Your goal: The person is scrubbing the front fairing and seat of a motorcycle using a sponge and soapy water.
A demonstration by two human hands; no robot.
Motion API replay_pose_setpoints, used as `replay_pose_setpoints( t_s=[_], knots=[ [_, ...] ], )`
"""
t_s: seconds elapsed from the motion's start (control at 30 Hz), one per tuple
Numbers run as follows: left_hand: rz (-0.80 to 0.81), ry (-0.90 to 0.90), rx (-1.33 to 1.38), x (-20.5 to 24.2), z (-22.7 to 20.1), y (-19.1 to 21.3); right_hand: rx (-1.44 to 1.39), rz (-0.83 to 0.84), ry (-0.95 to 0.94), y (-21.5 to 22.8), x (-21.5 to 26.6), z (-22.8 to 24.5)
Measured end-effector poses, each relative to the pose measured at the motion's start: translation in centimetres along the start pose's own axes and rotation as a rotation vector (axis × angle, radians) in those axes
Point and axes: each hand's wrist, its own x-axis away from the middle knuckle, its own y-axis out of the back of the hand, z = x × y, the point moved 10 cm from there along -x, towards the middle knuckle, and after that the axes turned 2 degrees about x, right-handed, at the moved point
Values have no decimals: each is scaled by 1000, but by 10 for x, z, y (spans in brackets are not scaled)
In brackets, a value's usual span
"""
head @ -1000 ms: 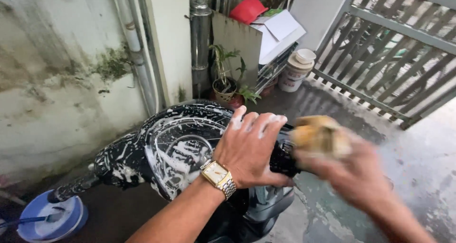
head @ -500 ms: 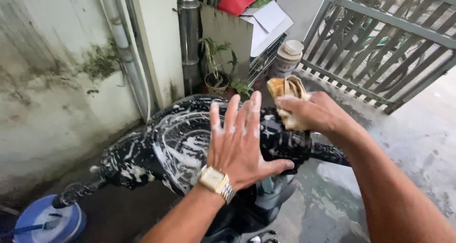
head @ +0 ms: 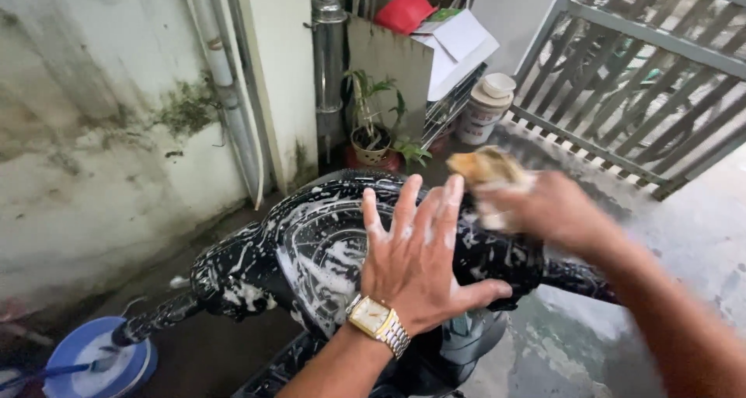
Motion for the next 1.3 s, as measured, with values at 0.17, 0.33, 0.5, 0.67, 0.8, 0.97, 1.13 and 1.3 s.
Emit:
replay_pose_setpoints(
  t_s=[0.17,0.33,0.5,0.67,0.8,0.97,1.13,1.3],
  knots=[
    [90,-11,119,0,-4,0,-480,397,-299,-83,11,-77],
    [50,12,122,2,-4,4,-460,474,-260,-104,8,-104],
    [48,40,133,-1,0,1,260,60,909,-66,30,-26],
    [57,76,76,-3,2,-1,-603,34,-578,11,84,-53],
    [-30,103,59,7,6,-2,-431,-502,-98,17,80,2],
    [-281,527,-5,27,35,24,81,-650,243,25,98,44],
    [67,604,-52,37,53,19,49,-760,93,39,102,68],
    [134,361,-22,85,83,14,-46,-816,166,51,86,94]
  ],
)
